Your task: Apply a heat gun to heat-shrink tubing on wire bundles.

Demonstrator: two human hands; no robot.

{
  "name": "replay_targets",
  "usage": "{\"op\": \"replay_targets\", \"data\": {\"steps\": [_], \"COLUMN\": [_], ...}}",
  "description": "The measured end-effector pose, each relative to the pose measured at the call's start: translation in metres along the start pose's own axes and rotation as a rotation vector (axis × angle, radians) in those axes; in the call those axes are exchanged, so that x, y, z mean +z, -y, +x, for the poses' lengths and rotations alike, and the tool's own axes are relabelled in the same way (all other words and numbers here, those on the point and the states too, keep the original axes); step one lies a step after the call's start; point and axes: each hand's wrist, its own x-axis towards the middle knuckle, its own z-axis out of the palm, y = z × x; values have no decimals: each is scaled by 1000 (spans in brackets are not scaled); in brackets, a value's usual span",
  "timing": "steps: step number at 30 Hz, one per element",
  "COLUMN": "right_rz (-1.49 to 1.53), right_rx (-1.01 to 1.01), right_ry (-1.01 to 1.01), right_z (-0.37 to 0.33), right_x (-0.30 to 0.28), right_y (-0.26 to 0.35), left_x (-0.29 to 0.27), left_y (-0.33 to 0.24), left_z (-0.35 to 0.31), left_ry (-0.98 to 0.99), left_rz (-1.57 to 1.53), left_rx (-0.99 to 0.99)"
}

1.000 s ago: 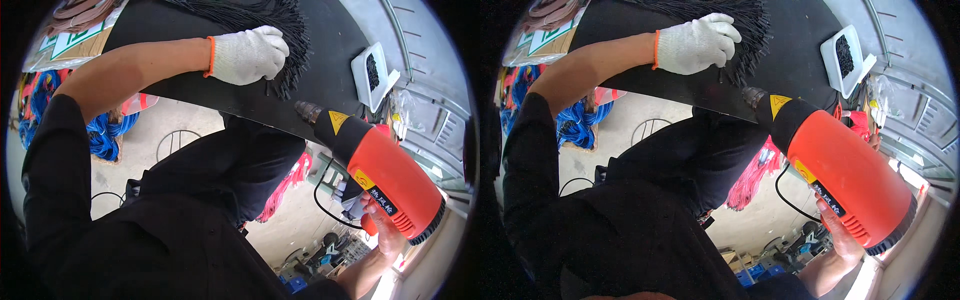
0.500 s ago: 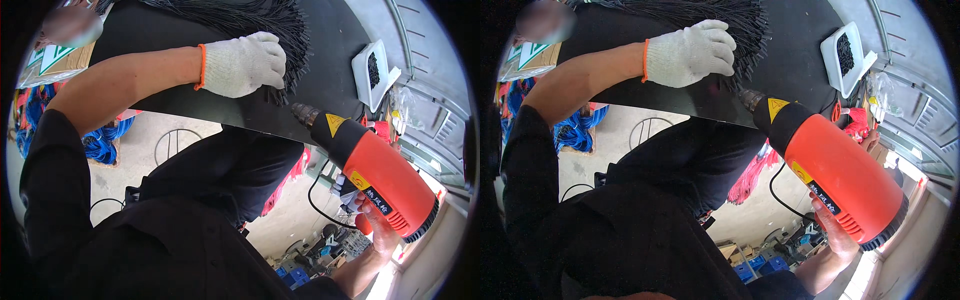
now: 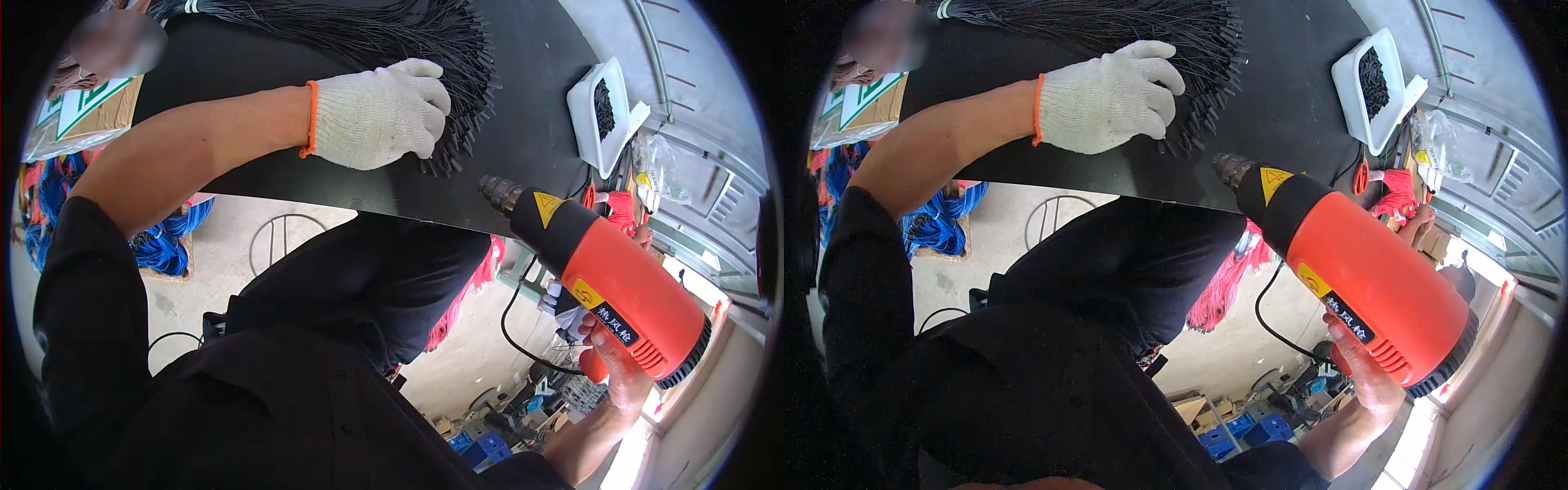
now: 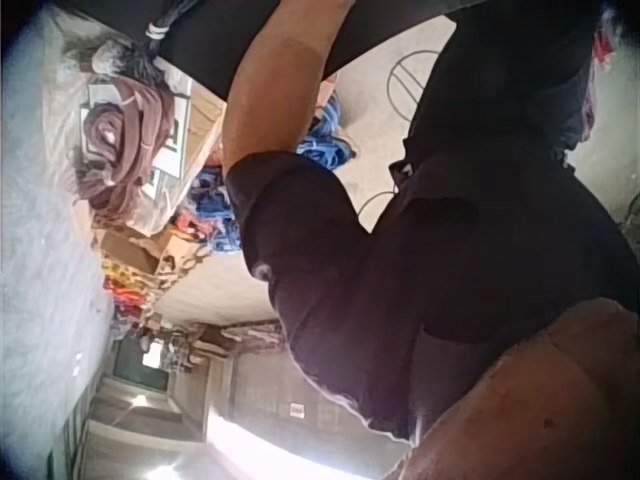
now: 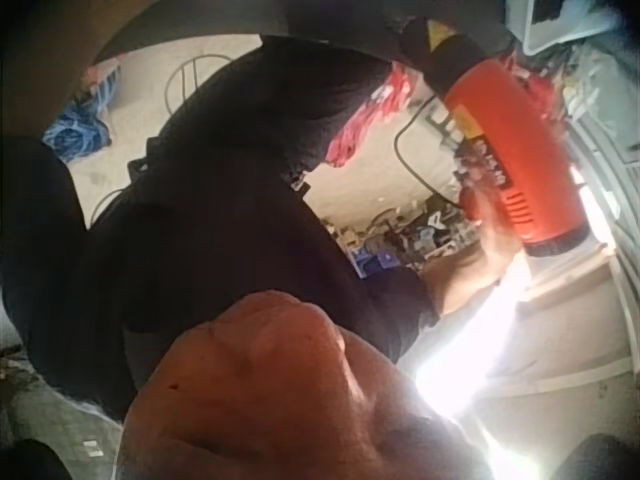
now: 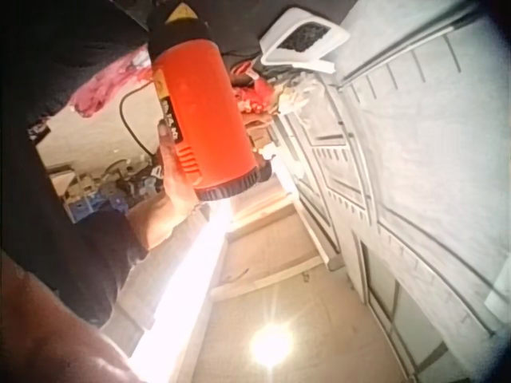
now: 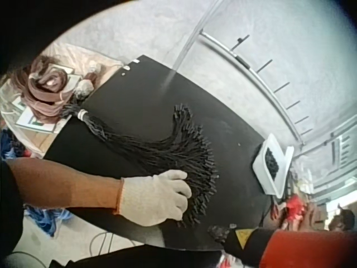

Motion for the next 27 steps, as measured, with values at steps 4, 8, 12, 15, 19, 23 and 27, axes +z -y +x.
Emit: {"op": "replay_targets", "data": {"steps": [4,8,12,15,19,23,27], "right_rz": [-28,23,32,14,-7,-24,-52], "right_rx": [-32,-50,-50,-41,-29,-25,38], "right_ry": [57,65,65,50,31,21,28], "right_z": [6,6,7,6,2,3,2], "right_x": [4,3,2,4,9,15,20], "right_y": [6,1,0,3,6,6,14], "left_x": [-4,-5,-5,-8,-9,-8,-5], "left_y": [-4,-3,-4,-3,-3,-5,-4], "left_z": [2,3,3,3,3,3,4], "left_ry": [96,89,94,130,116,94,36], "left_rz": [-41,-42,-99,-142,-157,-117,-107], "left_rx": [-53,-62,-70,-62,-50,-62,-39]}}
